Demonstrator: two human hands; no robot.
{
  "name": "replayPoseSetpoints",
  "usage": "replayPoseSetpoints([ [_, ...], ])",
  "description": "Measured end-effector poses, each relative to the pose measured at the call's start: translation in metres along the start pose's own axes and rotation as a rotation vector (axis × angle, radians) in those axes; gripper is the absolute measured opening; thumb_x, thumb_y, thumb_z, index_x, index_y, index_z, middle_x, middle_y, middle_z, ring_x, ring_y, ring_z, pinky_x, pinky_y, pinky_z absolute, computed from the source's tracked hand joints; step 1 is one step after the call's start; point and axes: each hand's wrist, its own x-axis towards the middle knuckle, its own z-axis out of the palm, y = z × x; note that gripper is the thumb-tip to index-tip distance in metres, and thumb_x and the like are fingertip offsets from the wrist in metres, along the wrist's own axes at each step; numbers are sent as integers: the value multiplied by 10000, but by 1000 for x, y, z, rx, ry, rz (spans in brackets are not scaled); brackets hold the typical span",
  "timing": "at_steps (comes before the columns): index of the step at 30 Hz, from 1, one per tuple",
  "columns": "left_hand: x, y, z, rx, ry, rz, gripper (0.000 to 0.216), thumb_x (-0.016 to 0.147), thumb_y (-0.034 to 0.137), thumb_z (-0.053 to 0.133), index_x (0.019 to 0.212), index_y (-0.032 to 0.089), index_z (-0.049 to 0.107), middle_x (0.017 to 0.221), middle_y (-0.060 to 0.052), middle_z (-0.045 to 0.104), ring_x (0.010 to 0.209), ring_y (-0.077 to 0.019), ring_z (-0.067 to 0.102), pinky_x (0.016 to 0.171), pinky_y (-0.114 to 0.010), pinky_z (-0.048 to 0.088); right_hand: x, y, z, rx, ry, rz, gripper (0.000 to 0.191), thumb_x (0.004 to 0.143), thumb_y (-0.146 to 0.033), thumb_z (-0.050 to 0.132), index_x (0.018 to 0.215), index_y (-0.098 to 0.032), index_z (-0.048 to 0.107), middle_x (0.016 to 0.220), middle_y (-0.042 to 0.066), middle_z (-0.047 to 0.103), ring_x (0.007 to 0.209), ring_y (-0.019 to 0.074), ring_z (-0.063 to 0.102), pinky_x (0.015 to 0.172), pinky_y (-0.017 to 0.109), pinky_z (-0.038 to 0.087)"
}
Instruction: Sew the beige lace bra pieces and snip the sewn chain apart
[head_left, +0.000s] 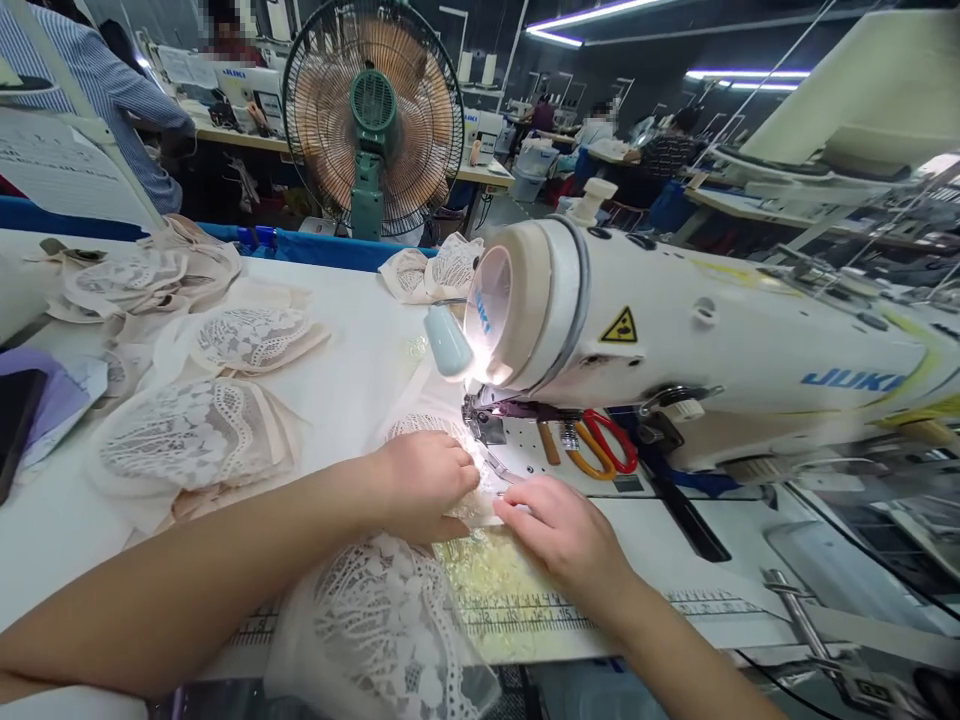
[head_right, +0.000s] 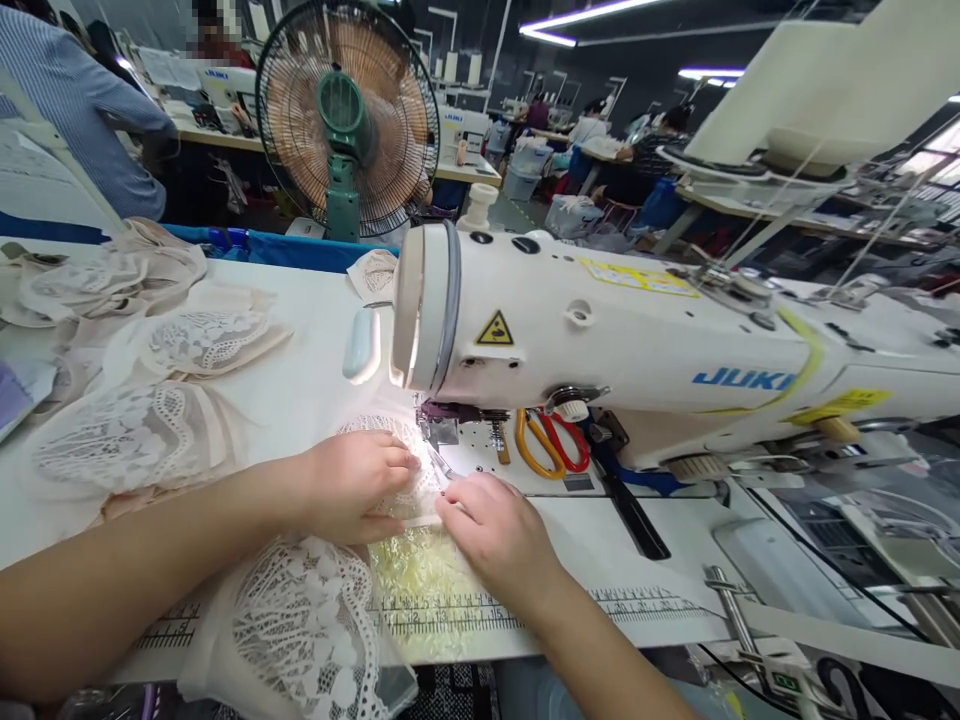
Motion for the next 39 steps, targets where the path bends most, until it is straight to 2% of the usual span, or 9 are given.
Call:
replayPoseSetpoints([
  [4, -1, 2, 2, 73, -7, 11, 387, 716, 347, 665, 1041, 149, 591, 914, -71, 630, 852, -231, 573, 816, -368, 445, -2, -3, 7, 1, 6, 5, 238, 876, -99, 427, 799, -155, 644, 740, 49, 617, 711, 172, 476, 607, 282, 338],
  [9, -3, -4, 7, 128, 8, 44, 173, 761, 208, 593, 921, 214, 658, 877, -57, 601, 845, -217, 545, 827, -384, 409, 11, -5, 11, -30, 1, 38, 264, 876, -104, 442, 686, -160, 616, 699, 40, 587, 673, 161, 437, 579, 281, 289],
  [15, -1, -8, 5, 51, -14, 95, 212, 756, 165, 592, 962, 156, 642, 1090, -61, 629, 1014, -235, 525, 967, -424, 352, 26, -3, 12, -103, -12, 21, 322, 881, -133, 434, 583, -161, 553, 638, 24, 547, 648, 150, 412, 563, 278, 258],
  [18, 0, -9, 3, 8, -22, 66, 188, 769, 150, 577, 945, 152, 641, 1108, -57, 637, 1055, -238, 523, 1037, -480, 288, 32, 0, 13, -125, -6, 13, 351, 888, -132, 401, 570, -165, 547, 620, 23, 528, 646, 149, 412, 569, 281, 261],
  [21, 1, -12, 5, -10, -16, 58, 193, 765, 138, 573, 949, 139, 634, 1112, -73, 635, 1070, -242, 523, 1037, -495, 295, 37, 3, 16, -140, 7, 3, 365, 884, -131, 390, 555, -170, 544, 594, 24, 511, 632, 155, 404, 574, 293, 260],
  [25, 2, -18, 9, 8, 42, 45, 205, 787, 142, 543, 979, 142, 616, 1099, -85, 629, 1070, -243, 523, 1034, -519, 287, 40, 3, 21, -152, 39, 42, 319, 866, -98, 393, 614, -168, 577, 631, 36, 538, 640, 162, 412, 594, 299, 281],
  [30, 3, -26, 9, 20, 74, 24, 236, 809, 189, 546, 1036, 166, 607, 1008, -82, 638, 1049, -250, 527, 963, -513, 358, 36, -2, 23, -142, 88, 89, 264, 869, -96, 407, 782, -168, 645, 715, 57, 567, 700, 179, 442, 635, 295, 318],
  [36, 3, -28, 11, 47, 49, 25, 238, 832, 191, 532, 1051, 184, 626, 1050, -92, 640, 1118, -283, 496, 988, -633, 264, 32, -6, 22, -78, 78, 138, 251, 884, -136, 423, 825, -164, 665, 736, 63, 571, 718, 185, 456, 663, 298, 337],
  [39, 3, -28, 14, 54, 80, 7, 204, 840, 172, 526, 998, 202, 650, 1088, -75, 643, 1115, -273, 511, 1005, -643, 236, 32, -7, 22, -69, 86, 147, 252, 883, -134, 422, 809, -157, 663, 720, 60, 556, 700, 183, 444, 658, 298, 334],
])
